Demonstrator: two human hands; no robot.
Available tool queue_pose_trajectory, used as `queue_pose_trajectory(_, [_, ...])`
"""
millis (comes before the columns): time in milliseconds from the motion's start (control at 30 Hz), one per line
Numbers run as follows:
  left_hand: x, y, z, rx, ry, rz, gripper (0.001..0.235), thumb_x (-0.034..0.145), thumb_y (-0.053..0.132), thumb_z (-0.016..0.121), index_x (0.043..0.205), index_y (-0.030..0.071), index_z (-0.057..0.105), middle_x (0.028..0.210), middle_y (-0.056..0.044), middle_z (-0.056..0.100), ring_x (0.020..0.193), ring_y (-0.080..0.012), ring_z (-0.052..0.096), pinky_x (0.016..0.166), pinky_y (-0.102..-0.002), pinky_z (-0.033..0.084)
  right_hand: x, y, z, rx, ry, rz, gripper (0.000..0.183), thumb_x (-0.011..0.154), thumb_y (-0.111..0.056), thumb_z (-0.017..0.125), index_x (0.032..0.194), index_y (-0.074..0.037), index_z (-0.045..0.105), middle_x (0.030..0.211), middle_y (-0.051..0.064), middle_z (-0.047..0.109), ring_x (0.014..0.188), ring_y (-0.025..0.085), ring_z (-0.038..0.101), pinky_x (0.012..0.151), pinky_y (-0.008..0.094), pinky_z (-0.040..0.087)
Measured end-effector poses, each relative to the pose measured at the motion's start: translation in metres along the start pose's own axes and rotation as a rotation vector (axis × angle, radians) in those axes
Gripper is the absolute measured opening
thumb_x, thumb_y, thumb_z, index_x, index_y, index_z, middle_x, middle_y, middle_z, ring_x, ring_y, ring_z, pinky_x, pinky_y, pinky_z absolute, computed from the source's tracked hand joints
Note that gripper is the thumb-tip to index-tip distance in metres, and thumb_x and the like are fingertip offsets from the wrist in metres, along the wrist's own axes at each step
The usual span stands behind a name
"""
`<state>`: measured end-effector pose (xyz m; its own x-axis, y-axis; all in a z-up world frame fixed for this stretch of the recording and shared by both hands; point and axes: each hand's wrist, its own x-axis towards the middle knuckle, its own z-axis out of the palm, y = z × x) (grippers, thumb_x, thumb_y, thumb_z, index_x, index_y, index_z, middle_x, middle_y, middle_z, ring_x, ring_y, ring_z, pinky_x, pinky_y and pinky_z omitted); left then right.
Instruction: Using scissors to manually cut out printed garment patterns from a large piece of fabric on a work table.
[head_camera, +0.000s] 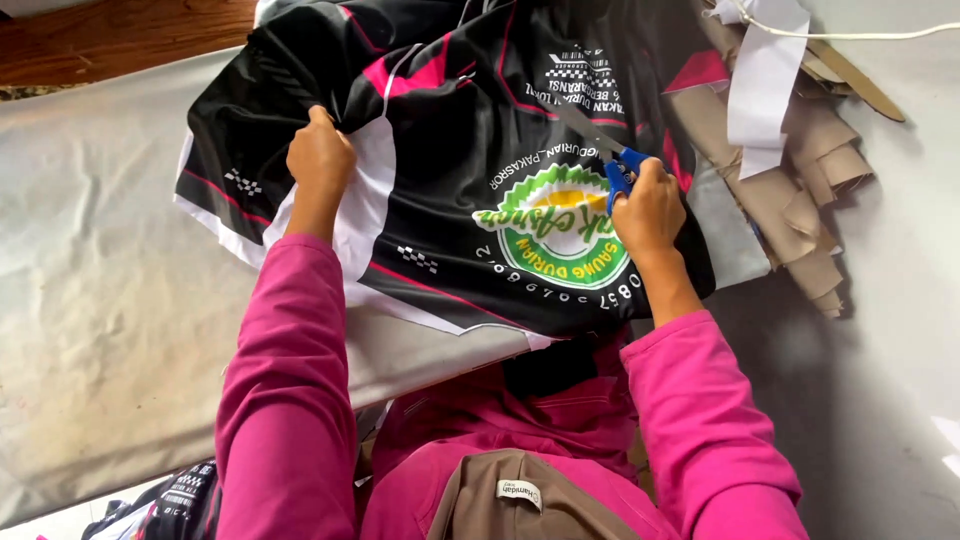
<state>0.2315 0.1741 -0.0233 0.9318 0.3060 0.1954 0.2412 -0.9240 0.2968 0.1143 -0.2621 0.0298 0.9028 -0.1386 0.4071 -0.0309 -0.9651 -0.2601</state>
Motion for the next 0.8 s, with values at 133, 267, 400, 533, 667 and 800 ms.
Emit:
queue_pose_trajectory(133, [0.014, 0.017, 0.005, -0.088, 0.138, 0.044, 0.014, 0.083, 0.018, 0.056, 0.094, 0.014, 0.048, 0.070, -0.013, 0.064, 0.066, -0.0362, 0.067, 0.058, -0.047, 0.052, 0.019, 0.037, 0.037, -0.035, 0.047, -0.088, 0.037, 0.068, -0.009, 0.071, 0.094, -0.007, 0.044, 0.075, 0.013, 0.058, 0.078, 0.034, 0.061, 0.067, 0.046, 0.052])
queue_pose_trajectory(267, [0.014, 0.061, -0.018, -0.550, 0.273, 0.343, 0.029, 0.089, 0.004, 0.051, 0.115, 0.010, 0.039, 0.103, -0.023, 0.058, 0.095, -0.0439, 0.057, 0.079, -0.051, 0.047, 0.037, 0.070, 0.018, -0.203, 0.265, -0.032, 0.028, 0.074, -0.008, 0.068, 0.094, -0.010, 0.048, 0.074, 0.008, 0.056, 0.068, 0.031, 0.061, 0.058, 0.042, 0.052])
queue_pose_trajectory(400, [-0.001, 0.092, -0.003, -0.553, 0.259, 0.495, 0.072, 0.081, -0.009, 0.070, 0.138, 0.001, 0.028, 0.130, -0.029, 0.044, 0.120, -0.0452, 0.046, 0.102, -0.048, 0.043, 0.023, 0.079, -0.015, -0.024, 0.418, 0.021, 0.025, 0.085, -0.013, 0.074, 0.097, -0.011, 0.052, 0.079, 0.006, 0.059, 0.072, 0.028, 0.064, 0.063, 0.035, 0.053])
queue_pose_trajectory(533, [-0.108, 0.121, -0.026, -0.413, 0.398, 0.876, 0.031, 0.071, 0.000, 0.064, 0.100, 0.008, 0.058, 0.100, -0.013, 0.060, 0.102, -0.0338, 0.055, 0.091, -0.042, 0.040, -0.038, 0.051, -0.048, 0.225, 0.304, 0.116, 0.030, 0.083, -0.018, 0.082, 0.094, -0.013, 0.055, 0.079, 0.009, 0.063, 0.076, 0.032, 0.065, 0.067, 0.038, 0.051])
queue_pose_trajectory(667, [-0.247, 0.120, -0.061, -0.515, -0.191, 1.120, 0.043, 0.061, 0.026, 0.073, 0.098, 0.010, 0.060, 0.104, -0.011, 0.053, 0.091, -0.0318, 0.056, 0.076, -0.042, 0.047, -0.101, 0.008, -0.075, 0.710, 0.093, 0.328, 0.021, 0.082, -0.002, 0.074, 0.091, -0.009, 0.056, 0.090, 0.009, 0.067, 0.084, 0.018, 0.066, 0.075, 0.028, 0.050])
queue_pose_trajectory(800, [-0.297, 0.124, -0.057, -0.535, -0.218, 1.141, 0.015, 0.092, 0.024, 0.051, 0.085, 0.011, 0.051, 0.076, -0.005, 0.048, 0.062, -0.0278, 0.054, 0.055, -0.036, 0.044, -0.142, -0.007, -0.079, 0.870, 0.114, 0.449, 0.022, 0.081, 0.004, 0.071, 0.092, -0.005, 0.055, 0.091, 0.013, 0.068, 0.084, 0.017, 0.066, 0.074, 0.028, 0.053])
